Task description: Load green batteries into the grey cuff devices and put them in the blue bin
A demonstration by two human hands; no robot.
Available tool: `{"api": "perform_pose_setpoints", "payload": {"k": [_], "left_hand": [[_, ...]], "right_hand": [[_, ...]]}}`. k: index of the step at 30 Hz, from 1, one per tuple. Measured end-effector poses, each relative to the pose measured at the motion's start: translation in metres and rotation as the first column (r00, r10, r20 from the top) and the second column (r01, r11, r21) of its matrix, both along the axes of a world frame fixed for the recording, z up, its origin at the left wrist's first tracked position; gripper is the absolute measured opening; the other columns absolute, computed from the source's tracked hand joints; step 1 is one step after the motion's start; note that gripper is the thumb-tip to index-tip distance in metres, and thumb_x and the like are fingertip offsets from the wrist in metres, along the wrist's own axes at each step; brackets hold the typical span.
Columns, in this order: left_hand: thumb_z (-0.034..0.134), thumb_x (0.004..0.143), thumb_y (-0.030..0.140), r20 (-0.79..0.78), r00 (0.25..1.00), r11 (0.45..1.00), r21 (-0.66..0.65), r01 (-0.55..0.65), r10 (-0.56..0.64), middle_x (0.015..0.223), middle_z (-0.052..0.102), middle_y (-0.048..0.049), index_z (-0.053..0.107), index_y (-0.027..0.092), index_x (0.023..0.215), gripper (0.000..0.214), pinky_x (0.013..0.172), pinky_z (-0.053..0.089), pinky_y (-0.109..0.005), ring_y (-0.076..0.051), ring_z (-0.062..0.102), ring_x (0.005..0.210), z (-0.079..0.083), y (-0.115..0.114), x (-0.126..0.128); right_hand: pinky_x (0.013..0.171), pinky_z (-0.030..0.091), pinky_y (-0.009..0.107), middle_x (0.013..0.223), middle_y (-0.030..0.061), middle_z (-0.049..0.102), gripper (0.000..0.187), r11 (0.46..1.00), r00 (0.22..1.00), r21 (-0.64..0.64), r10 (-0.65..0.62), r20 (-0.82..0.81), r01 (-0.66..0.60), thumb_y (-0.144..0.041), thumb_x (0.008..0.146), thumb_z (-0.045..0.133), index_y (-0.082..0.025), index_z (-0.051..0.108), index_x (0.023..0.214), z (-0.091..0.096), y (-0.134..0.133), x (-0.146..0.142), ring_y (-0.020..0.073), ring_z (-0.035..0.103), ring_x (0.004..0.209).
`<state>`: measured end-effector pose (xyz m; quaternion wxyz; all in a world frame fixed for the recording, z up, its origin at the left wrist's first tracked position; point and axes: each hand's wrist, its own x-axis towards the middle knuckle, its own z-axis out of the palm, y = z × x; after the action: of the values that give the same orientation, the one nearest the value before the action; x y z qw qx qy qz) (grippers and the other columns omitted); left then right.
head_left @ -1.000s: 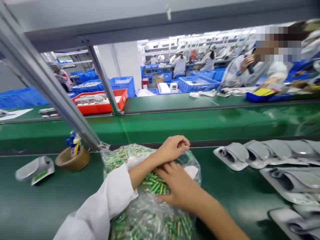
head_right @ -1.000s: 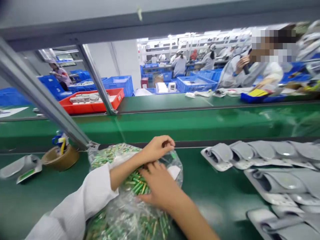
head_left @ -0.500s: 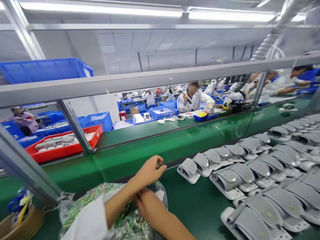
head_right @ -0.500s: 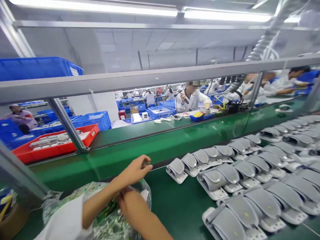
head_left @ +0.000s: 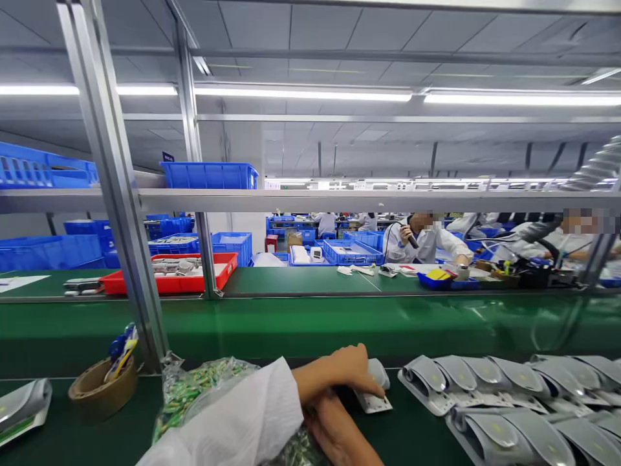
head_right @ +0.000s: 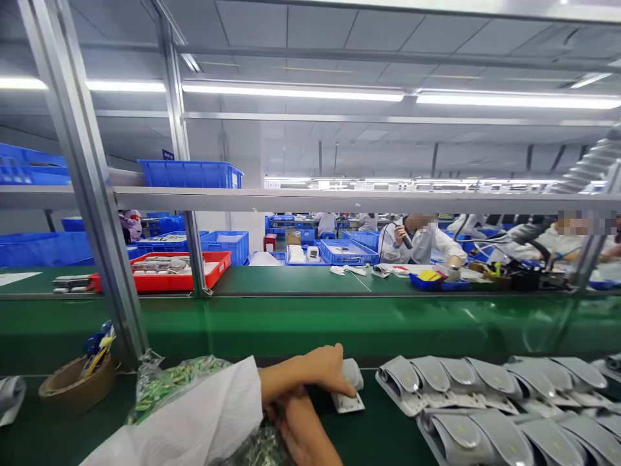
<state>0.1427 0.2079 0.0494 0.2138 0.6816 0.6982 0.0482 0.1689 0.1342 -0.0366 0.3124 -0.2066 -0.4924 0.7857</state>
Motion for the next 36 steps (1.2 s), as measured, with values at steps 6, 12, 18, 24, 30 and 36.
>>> {"api": "perform_pose_setpoints", "payload": {"k": [6,12,18,24,30,36], "left_hand": [[0.078,0.072,0.049,0.349,0.934,0.977,0.164,-0.139,0.074,0.097,0.065,-0.0058,0.047,0.023,0.103,0.050,0.075,0.051,-0.037,-0.027,0.065,0.088,-0.017,-0.028,-0.086],[0.062,0.087,0.041,0.600,0.787,0.911,0.228,-0.342,0.145,0.092,0.052,0.0014,0.037,0.024,0.098,0.032,0.080,0.045,-0.030,-0.017,0.052,0.088,-0.059,-0.038,-0.125],[0.085,0.068,0.040,0.628,0.778,0.964,0.223,-0.147,-0.027,0.091,0.054,0.0048,0.041,0.025,0.103,0.058,0.069,0.038,-0.027,-0.015,0.052,0.080,-0.064,-0.045,-0.114],[0.092,0.060,0.051,0.641,0.767,0.952,0.207,-0.225,0.042,0.119,0.053,-0.0077,0.043,0.023,0.118,0.080,0.091,0.049,-0.037,-0.026,0.057,0.108,-0.067,-0.048,-0.109],[0.092,0.064,0.050,0.614,0.788,0.911,0.310,-0.273,0.027,0.123,0.050,-0.0085,0.047,0.029,0.143,0.094,0.113,0.043,-0.052,-0.034,0.051,0.126,-0.068,-0.046,-0.114],[0.092,0.065,0.044,0.577,0.817,0.902,0.366,-0.231,-0.025,0.125,0.050,-0.0075,0.057,0.027,0.129,0.075,0.109,0.046,-0.045,-0.030,0.055,0.119,-0.064,-0.051,-0.113]], "right_hand": [[0.043,0.026,0.021,0.068,-0.0015,0.067,0.051,0.985,0.965,0.117,0.096,0.243,-0.128,-0.055,0.065,0.089,-0.018,0.061,0.085,-0.007,0.011,0.006,0.0056,0.043,0.046],[0.042,0.016,0.022,0.042,-0.0089,0.037,0.072,0.972,0.950,0.236,-0.085,0.301,0.012,-0.090,0.062,0.072,-0.021,0.050,0.060,0.012,0.023,0.022,0.0039,0.027,0.038],[0.045,0.029,0.023,0.065,0.0002,0.065,0.076,0.857,0.825,0.208,-0.513,0.240,0.472,-0.083,0.052,0.085,-0.016,0.072,0.085,0.034,0.049,0.066,0.0065,0.040,0.046],[0.045,0.035,0.026,0.093,0.0110,0.076,0.085,0.762,0.728,0.388,-0.631,0.266,0.519,-0.082,0.067,0.075,-0.013,0.077,0.116,0.036,0.057,0.083,0.0100,0.047,0.051],[0.069,0.056,0.036,0.097,0.0124,0.078,0.058,0.573,0.673,0.744,-0.703,0.230,0.344,-0.069,0.086,0.057,-0.019,0.081,0.104,0.023,0.057,0.079,0.0230,0.069,0.076],[0.081,0.056,0.039,0.097,0.0107,0.080,0.042,0.578,0.668,0.796,-0.665,0.332,0.179,-0.060,0.084,0.056,-0.023,0.074,0.091,0.006,0.067,0.078,0.0270,0.074,0.085]]}}
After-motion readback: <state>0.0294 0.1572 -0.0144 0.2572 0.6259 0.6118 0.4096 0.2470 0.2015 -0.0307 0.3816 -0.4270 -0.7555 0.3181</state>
